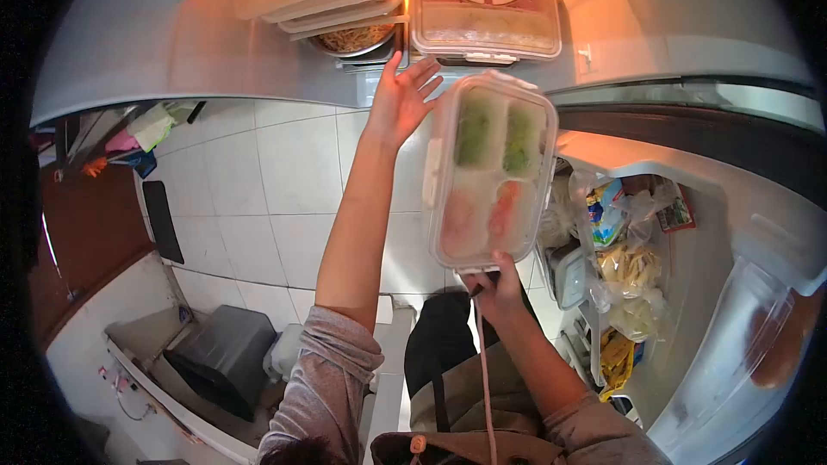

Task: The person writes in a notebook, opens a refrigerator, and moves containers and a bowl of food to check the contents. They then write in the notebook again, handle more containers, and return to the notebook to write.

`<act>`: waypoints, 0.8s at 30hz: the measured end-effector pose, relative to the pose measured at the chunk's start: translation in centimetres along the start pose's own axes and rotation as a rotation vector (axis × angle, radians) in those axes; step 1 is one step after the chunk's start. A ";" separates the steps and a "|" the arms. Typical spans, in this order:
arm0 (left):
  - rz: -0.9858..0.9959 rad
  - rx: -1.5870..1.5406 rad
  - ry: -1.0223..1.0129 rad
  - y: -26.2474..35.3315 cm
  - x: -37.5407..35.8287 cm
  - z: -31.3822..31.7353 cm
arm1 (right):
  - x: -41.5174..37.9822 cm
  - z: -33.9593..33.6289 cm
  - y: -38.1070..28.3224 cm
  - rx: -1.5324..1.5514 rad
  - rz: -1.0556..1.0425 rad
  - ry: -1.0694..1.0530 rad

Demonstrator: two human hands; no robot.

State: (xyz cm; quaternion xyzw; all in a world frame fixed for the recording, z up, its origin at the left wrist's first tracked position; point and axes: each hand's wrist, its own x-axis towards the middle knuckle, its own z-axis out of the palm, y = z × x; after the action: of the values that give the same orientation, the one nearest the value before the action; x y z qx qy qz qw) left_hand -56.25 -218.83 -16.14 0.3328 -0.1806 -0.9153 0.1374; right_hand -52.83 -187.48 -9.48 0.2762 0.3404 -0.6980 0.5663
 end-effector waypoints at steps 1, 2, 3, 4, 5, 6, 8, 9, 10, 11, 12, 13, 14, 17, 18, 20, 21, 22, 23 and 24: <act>0.010 -0.004 0.006 0.5 -1.0 -0.7 | 0.4 1.6 0.3 -0.008 0.009 -0.005; 0.074 -0.034 0.000 0.8 -2.2 -1.3 | 0.6 4.0 0.4 -0.002 -0.027 0.013; 0.136 -0.062 -0.006 1.1 -3.4 -1.8 | 0.7 5.4 0.7 0.006 -0.063 0.031; 0.157 -0.060 -0.011 0.8 -4.4 -3.0 | 0.9 5.7 1.3 0.070 -0.101 0.056; 0.166 -0.061 -0.007 0.3 -5.3 -3.8 | 1.0 5.7 1.4 0.065 -0.095 0.051; 0.149 -0.065 0.030 -0.5 -6.5 -4.6 | 1.1 5.5 1.4 0.038 -0.101 0.014; 0.122 -0.081 0.080 -2.5 -8.9 -6.2 | 1.0 5.8 1.0 -0.016 -0.105 0.034; 0.133 -0.090 0.085 -3.7 -10.3 -6.9 | 1.1 6.4 0.9 -0.029 -0.098 0.030; 0.120 -0.151 0.108 -5.3 -11.6 -7.9 | 1.1 7.8 0.8 -0.039 -0.131 0.084; 0.107 -0.211 0.129 -7.0 -13.0 -8.9 | 1.3 9.2 0.6 -0.049 -0.165 0.135; 0.102 -0.256 0.153 -8.7 -14.7 -9.6 | 2.1 10.6 0.3 -0.026 -0.182 0.143; 0.096 -0.300 0.174 -10.5 -16.6 -10.3 | 3.0 11.2 -0.2 -0.037 -0.177 0.132; 0.081 -0.334 0.214 -12.6 -18.6 -11.3 | 3.8 11.5 -0.9 -0.048 -0.192 0.053; 0.027 -0.447 0.341 -18.6 -25.1 -13.8 | 6.8 12.9 -3.1 -0.070 -0.224 0.022; 0.018 -0.458 0.385 -20.1 -27.4 -14.1 | 7.8 13.7 -3.8 -0.073 -0.241 0.080; 0.005 -0.490 0.478 -22.9 -31.8 -14.8 | 8.9 15.2 -4.8 -0.128 -0.294 0.051; 0.001 -0.509 0.526 -24.0 -33.7 -15.2 | 9.6 15.9 -5.4 -0.171 -0.351 0.031; 0.013 -0.515 0.529 -25.0 -35.5 -15.5 | 11.2 15.8 -6.4 -0.150 -0.375 0.047; 0.033 -0.547 0.576 -26.0 -37.3 -15.8 | 13.0 15.3 -7.6 -0.129 -0.397 0.065; 0.054 -0.579 0.624 -26.7 -38.9 -16.0 | 14.4 15.2 -8.3 -0.185 -0.442 0.011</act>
State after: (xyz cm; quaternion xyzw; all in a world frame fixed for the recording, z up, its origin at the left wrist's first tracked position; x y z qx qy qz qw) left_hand -20.41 -184.22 -17.04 0.5366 0.1255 -0.7797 0.2973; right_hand -63.97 -207.12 -9.86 0.1459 0.4581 -0.7693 0.4207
